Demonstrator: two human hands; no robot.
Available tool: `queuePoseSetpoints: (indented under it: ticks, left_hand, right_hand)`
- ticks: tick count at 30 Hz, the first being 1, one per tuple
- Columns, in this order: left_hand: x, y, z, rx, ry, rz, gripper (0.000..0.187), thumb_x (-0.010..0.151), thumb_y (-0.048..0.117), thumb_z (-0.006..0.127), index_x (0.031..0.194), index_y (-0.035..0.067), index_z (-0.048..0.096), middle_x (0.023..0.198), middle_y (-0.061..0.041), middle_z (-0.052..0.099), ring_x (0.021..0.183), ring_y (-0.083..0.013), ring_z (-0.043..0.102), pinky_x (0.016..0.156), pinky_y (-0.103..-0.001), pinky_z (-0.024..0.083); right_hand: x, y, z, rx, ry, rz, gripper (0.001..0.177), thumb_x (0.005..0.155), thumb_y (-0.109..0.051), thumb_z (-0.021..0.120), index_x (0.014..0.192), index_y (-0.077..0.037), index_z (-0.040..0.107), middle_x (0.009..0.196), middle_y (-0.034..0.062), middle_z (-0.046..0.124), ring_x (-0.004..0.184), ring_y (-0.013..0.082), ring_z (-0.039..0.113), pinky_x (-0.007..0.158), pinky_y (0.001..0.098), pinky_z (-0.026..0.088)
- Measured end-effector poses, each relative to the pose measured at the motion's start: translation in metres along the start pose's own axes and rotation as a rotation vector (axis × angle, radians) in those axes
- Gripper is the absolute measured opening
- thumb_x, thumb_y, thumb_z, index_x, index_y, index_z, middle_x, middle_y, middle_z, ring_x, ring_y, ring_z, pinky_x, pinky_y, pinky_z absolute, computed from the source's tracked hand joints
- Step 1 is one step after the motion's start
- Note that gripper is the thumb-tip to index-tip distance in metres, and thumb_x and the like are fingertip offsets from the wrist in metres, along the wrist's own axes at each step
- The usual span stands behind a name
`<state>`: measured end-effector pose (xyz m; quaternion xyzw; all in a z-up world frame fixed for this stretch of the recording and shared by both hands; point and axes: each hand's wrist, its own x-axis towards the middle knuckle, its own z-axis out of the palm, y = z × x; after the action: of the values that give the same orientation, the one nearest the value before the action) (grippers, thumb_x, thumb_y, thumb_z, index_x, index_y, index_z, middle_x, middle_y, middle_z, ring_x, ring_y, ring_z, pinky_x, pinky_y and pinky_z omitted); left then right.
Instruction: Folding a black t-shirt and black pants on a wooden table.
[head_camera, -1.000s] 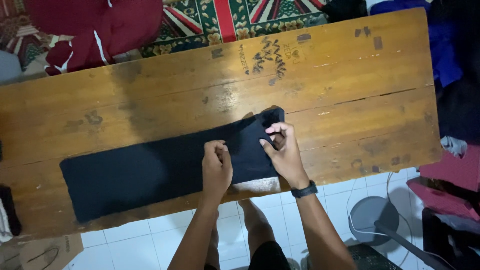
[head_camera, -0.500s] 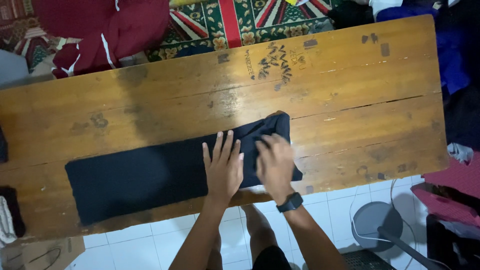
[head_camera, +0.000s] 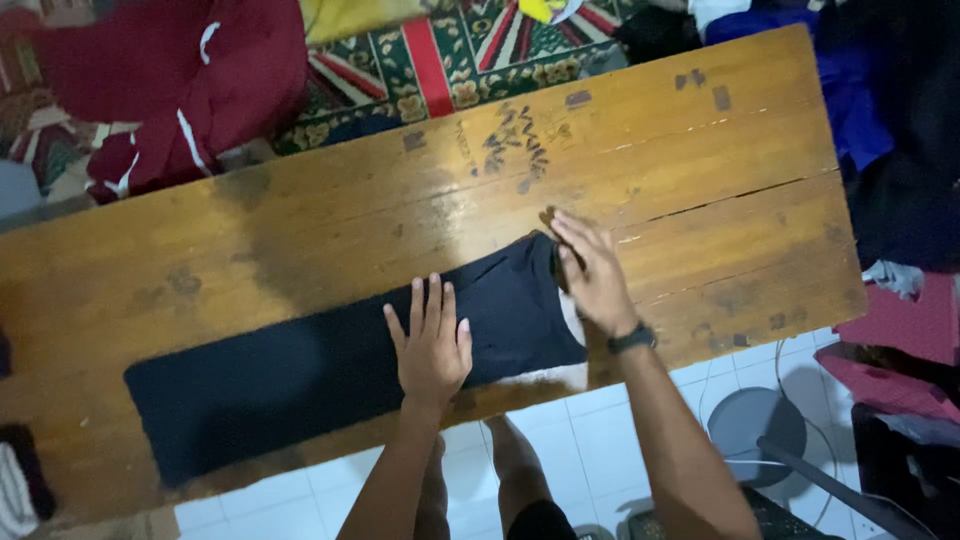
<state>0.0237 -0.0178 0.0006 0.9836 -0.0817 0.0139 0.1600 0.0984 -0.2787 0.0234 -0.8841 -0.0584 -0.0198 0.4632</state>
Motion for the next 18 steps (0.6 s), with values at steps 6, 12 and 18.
queuePoseSetpoints:
  ticks: [6,12,18]
  left_hand:
    - [-0.006,0.000,-0.001,-0.011,0.013,-0.004,0.056,0.095,0.031,0.058,0.144,0.005,0.057,0.159,-0.013,0.045,0.152,-0.0307,0.034,0.121,-0.067,0.016]
    - [0.000,0.003,-0.007,0.012,0.038,0.012,0.056,0.095,0.031,0.057,0.145,0.004,0.057,0.158,-0.013,0.048,0.152,-0.0304,0.036,0.122,-0.064,0.017]
    - [-0.002,0.001,-0.006,0.017,0.015,0.004,0.057,0.094,0.031,0.057,0.144,0.004,0.057,0.158,-0.014,0.047,0.151,-0.0312,0.036,0.121,-0.065,0.016]
  right_hand:
    - [0.052,0.031,-0.007,-0.258,-0.386,-0.175,0.035,0.086,-0.001,0.069,0.117,-0.015,0.077,0.117,0.0060,0.076,0.114,0.0263,0.063,0.106,0.0444,0.047]
    - [0.069,0.034,-0.013,-0.091,-0.400,-0.023,0.019,0.074,-0.001,0.077,0.091,-0.008,0.079,0.090,0.0114,0.075,0.083,0.0242,0.070,0.075,0.0375,0.056]
    - [0.053,0.025,0.004,-0.044,-0.188,0.055,0.018,0.075,-0.003,0.075,0.092,-0.006,0.080,0.088,0.0131,0.075,0.075,0.0227,0.069,0.069,0.0356,0.053]
